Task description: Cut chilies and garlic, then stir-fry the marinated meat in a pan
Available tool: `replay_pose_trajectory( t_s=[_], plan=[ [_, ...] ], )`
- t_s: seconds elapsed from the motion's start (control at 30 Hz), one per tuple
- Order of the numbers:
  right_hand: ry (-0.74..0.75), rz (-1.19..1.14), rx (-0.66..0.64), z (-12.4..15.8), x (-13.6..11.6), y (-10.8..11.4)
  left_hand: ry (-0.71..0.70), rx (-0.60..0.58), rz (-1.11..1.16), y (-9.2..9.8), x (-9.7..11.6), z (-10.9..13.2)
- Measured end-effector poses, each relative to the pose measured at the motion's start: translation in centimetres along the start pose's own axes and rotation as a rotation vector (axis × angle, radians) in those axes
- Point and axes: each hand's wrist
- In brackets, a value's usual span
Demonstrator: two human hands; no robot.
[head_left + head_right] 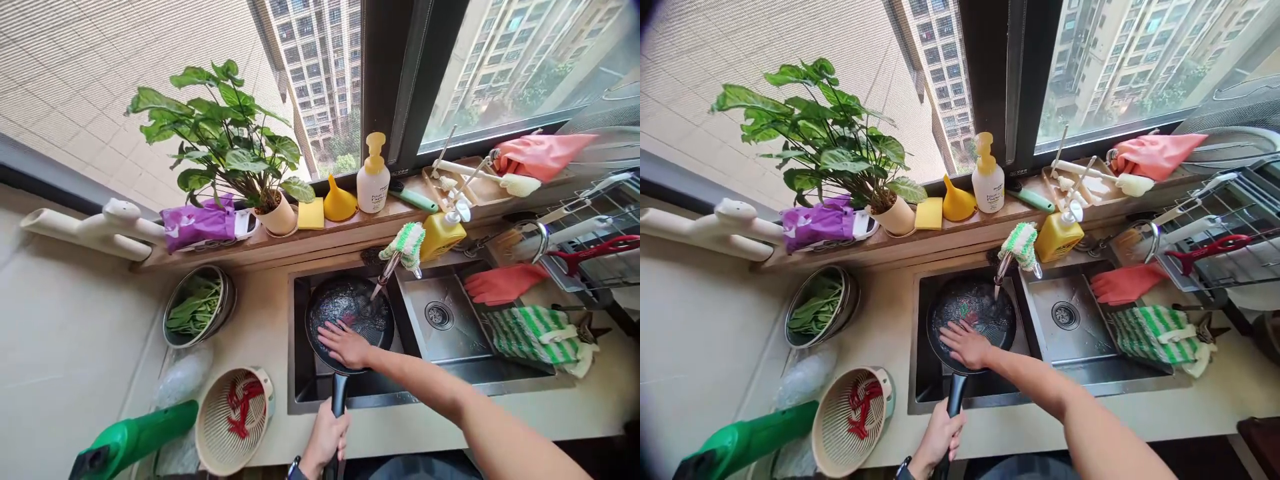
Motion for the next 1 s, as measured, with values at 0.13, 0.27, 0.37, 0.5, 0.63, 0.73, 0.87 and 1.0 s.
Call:
replay_pose_trajectory(
  t_s=[0.13, 0.27, 0.37, 0.5, 0.63, 0.73, 0.87, 1.0],
  plan=[
    [-0.098, 0.020, -0.058, 5.8, 2.2, 2.4, 0.011, -0.037, 0.042, 0.2, -0.7, 0.5],
    [-0.461, 0.107, 0.197, 4.2, 4.6, 5.0, 0.039, -0.052, 0.031, -0.3, -2.8, 0.4],
    [-0.534, 0.094, 0.328, -1.0, 3.5, 4.3, 0.030, -0.025, -0.018, -0.6, -3.6, 0.1],
    [-0.282, 0.035, 0.269, -4.1, -0.1, 1.3, 0.064, -0.022, -0.030, -0.4, -2.4, 0.4],
    [0.067, -0.056, -0.051, 0.9, -0.4, 0.6, 0.042, -0.001, 0.002, 0.4, -1.3, 1.2],
    [-0.019, -0.061, -0.095, 4.9, 1.0, 1.9, 0.037, -0.014, 0.012, 0.8, -1.2, 1.6],
    [-0.190, -0.116, 0.000, 6.1, 0.4, 2.1, 0.029, -0.019, 0.027, 0.6, -1.2, 1.9],
    [-0.168, -0.230, 0.032, 5.5, -1.5, 0.7, 0.035, -0.013, 0.068, 0.2, -1.0, 1.9]
  ],
)
Point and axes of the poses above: each hand's wrist, its own z-axis away from the middle knuckle, its own y-axis out of the back of the hand, x = y × z, and after that the axes turned 13 degrees about -z, right-handed
